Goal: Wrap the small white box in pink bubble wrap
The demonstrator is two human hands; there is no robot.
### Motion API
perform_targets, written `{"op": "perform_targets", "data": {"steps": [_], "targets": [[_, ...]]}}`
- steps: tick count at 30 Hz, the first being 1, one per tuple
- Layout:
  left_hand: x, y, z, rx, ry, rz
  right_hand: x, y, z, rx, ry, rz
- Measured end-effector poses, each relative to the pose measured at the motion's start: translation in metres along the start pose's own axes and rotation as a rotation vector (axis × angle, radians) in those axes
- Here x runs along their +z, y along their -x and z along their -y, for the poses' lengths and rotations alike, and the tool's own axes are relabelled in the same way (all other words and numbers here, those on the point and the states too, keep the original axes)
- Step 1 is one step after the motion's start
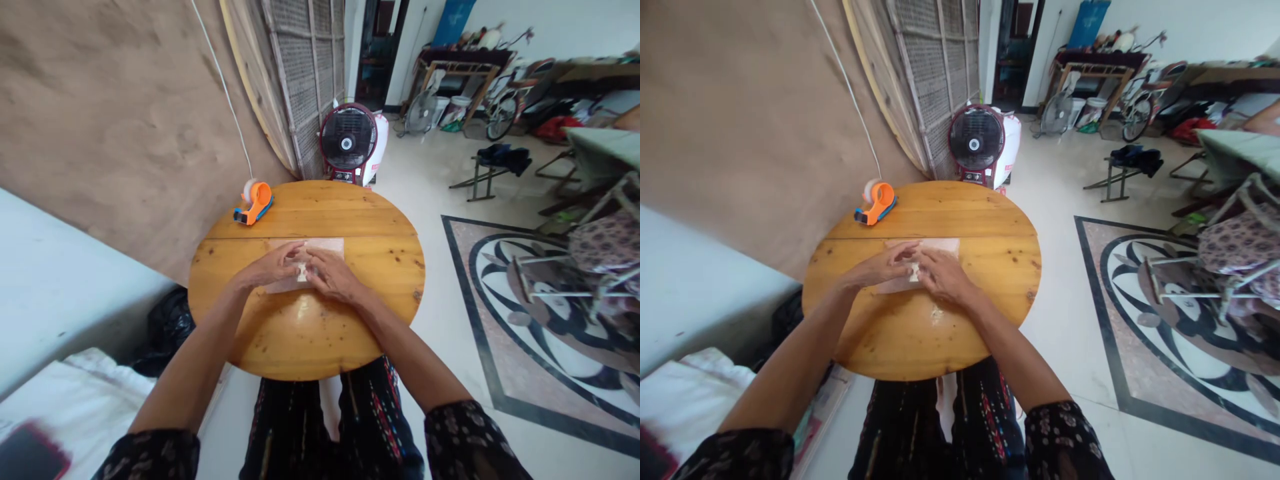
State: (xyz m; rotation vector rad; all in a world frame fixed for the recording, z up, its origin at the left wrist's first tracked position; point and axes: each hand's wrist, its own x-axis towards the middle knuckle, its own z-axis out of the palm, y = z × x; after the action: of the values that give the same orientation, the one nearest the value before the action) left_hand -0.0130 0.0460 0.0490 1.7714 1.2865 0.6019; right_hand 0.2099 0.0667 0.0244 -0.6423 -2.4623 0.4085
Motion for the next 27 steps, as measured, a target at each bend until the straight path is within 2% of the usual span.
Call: {"op": "perform_targets", "data": {"steps": [5,12,17,23,27], "targets": [[-0.002,0.003,0.0,0.005,-0.059,-0.03,-0.003,0.004,-0.009,0.125,-0.125,0.058],[0.008,0.004,-0.012,0.052,-0.116,-0.081,0.0,0.005,-0.013,0.064,-0.115,0.033],[0.012,0.01,-0.019,0.085,-0.163,-0.166,0.0,0.004,-0.014,0.093,-0.114,0.026],[0.013,0.025,-0.016,0.079,-0.241,-0.255,-0.006,0.003,-0.011,0.012,-0.146,-0.02],[0.017,0.04,-0.019,0.027,-0.404,-0.391,-0.006,0.004,-0.011,0.062,-0.156,0.009]]}}
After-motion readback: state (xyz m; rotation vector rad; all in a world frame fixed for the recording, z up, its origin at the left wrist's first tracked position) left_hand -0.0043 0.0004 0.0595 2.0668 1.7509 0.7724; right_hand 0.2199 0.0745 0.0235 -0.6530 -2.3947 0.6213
